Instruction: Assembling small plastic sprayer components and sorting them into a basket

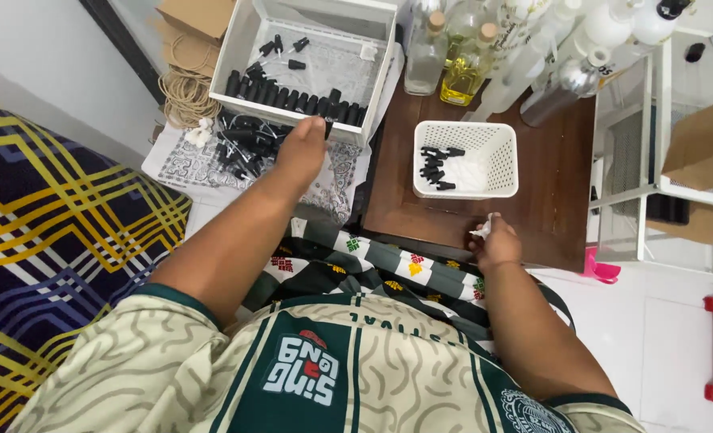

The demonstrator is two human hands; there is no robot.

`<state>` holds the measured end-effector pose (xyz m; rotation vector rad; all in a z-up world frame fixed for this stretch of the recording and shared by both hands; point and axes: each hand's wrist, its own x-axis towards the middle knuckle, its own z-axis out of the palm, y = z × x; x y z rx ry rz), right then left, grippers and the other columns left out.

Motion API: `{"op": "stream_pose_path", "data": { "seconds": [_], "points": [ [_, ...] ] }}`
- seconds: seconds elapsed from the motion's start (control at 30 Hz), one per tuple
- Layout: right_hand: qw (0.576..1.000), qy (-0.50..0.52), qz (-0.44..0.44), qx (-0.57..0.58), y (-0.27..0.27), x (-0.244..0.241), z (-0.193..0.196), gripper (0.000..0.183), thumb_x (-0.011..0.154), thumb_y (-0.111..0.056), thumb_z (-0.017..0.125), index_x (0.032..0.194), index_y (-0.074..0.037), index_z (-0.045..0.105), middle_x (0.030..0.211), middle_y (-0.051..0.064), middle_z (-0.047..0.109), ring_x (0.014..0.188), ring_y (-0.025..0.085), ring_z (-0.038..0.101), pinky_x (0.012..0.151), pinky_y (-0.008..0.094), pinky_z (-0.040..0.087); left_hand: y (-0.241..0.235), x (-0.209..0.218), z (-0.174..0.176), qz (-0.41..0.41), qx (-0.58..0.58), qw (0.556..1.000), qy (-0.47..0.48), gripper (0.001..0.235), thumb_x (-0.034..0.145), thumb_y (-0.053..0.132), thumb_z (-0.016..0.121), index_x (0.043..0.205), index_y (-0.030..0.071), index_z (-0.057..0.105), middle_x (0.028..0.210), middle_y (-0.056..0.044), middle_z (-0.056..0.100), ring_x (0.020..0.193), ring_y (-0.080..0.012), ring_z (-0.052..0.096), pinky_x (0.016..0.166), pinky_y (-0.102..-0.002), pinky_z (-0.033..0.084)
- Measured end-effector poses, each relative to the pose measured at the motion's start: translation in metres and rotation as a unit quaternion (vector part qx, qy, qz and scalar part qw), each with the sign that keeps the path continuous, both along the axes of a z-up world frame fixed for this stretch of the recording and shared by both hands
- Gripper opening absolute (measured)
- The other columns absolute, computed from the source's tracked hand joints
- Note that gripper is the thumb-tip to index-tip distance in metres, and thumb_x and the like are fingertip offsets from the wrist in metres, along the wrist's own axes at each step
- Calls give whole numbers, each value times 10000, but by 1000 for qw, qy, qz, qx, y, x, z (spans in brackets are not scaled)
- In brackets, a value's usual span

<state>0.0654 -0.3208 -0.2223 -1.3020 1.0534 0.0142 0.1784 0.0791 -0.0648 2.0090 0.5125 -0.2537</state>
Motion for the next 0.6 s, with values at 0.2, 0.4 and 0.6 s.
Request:
{"op": "stream_pose_path", "data": {
  "seconds": [0.2,0.4,0.6],
  "points": [
    [999,15,-11,-27,10,16,0,316,980,-417,604,1094,-123,615,778,99,650,565,211,648,447,365,571,-15,37,34,-124,139,982,-22,485,1002,611,451,1349,310,606,1251,-28,684,1246,-289,614,1020,-476,510],
    [995,59,-28,-73,8,23,-4,250,936,-379,618,1017,-144,632,698,113,657,512,224,650,389,391,549,-36,81,16,-175,249,952,30,466,975,618,477,1262,306,672,1241,-22,661,1222,-322,608,1003,-486,517],
    [994,87,-12,-70,5,25,-5,217,926,-343,594,998,-139,606,716,99,636,539,213,640,449,395,567,-55,72,63,-281,305,904,105,501,1011,439,468,1294,77,669,1237,-171,694,1201,-388,636,1011,-533,517]
  ]
}}
